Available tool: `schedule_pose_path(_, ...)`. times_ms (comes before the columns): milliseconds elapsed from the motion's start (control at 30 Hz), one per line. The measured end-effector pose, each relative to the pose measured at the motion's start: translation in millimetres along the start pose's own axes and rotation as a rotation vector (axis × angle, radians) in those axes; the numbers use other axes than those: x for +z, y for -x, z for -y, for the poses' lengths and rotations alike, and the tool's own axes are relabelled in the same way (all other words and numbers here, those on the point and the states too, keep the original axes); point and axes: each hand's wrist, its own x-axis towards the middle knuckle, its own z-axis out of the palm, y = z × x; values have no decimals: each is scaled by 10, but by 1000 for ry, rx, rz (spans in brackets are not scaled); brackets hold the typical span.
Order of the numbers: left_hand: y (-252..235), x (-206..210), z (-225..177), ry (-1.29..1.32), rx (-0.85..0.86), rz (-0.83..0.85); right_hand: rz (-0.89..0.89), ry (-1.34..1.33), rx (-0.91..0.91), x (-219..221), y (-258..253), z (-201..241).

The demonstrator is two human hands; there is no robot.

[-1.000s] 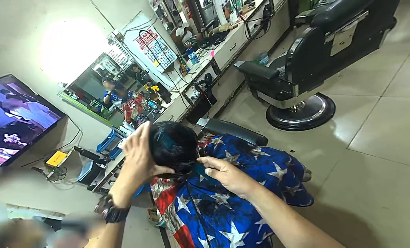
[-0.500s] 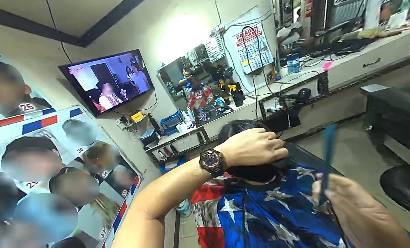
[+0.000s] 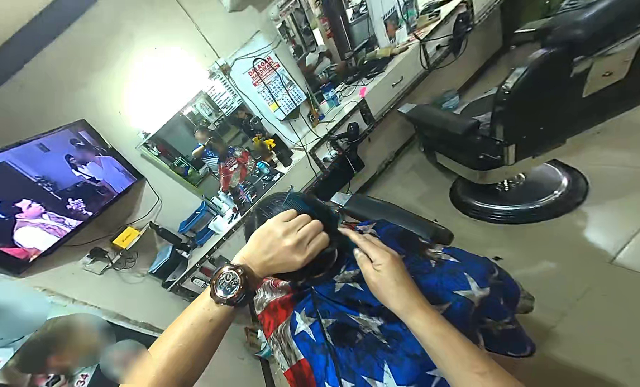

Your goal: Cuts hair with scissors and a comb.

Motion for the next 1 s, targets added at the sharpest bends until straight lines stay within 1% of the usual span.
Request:
schedule_pose_path(67, -59, -5, 28, 32, -8, 32, 86, -86, -5, -3, 126, 42)
schedule_pose_path(100, -100, -5, 47, 52, -14, 70, 154, -155, 22, -20, 183, 69)
schedule_pose_path(200, -250, -2, 72, 103, -77, 271, 380, -424, 212, -93, 253, 156)
schedule_pose_path(267, -372, -26, 52, 90, -135, 402, 474, -635, 326, -111, 238, 179)
schedule_pose_path(333, -486, -116, 9, 79, -208, 482, 532, -816, 391, -122, 217, 167)
schedule_pose_path(400, -547, -229, 25, 131, -279, 445, 567, -934, 435, -121, 198, 148)
schedule_pose_path(467, -565, -316, 208, 296, -381, 351, 580, -1036, 462, -108, 185, 119)
schedule_pose_path(500, -532, -397, 334, 435, -455, 299, 584, -1077, 473, -101, 180, 102)
schedule_pose_path(567, -318, -607, 573, 702, -617, 223, 600, -1143, 466, -84, 180, 44)
schedule_pose_path(600, -165, -689, 676, 795, -654, 224, 607, -1167, 454, -71, 182, 12)
schedule_pose_path(633, -22, -760, 745, 874, -675, 270, 605, -1193, 452, -60, 185, -11)
schedule_pose_path(667, 89, -792, 772, 912, -676, 350, 602, -1218, 458, -58, 187, -25)
schedule_pose_path(733, 181, -703, 695, 888, -643, 491, 594, -1247, 468, -54, 202, -50)
schedule_pose_path(767, 165, -609, 626, 851, -589, 519, 590, -1252, 467, -53, 212, -62)
schedule_pose_path(900, -81, -278, 403, 736, -360, 518, 563, -1249, 457, -67, 269, -111)
schedule_pose_path(1000, -230, -209, 363, 719, -249, 581, 536, -1230, 454, -144, 336, -157)
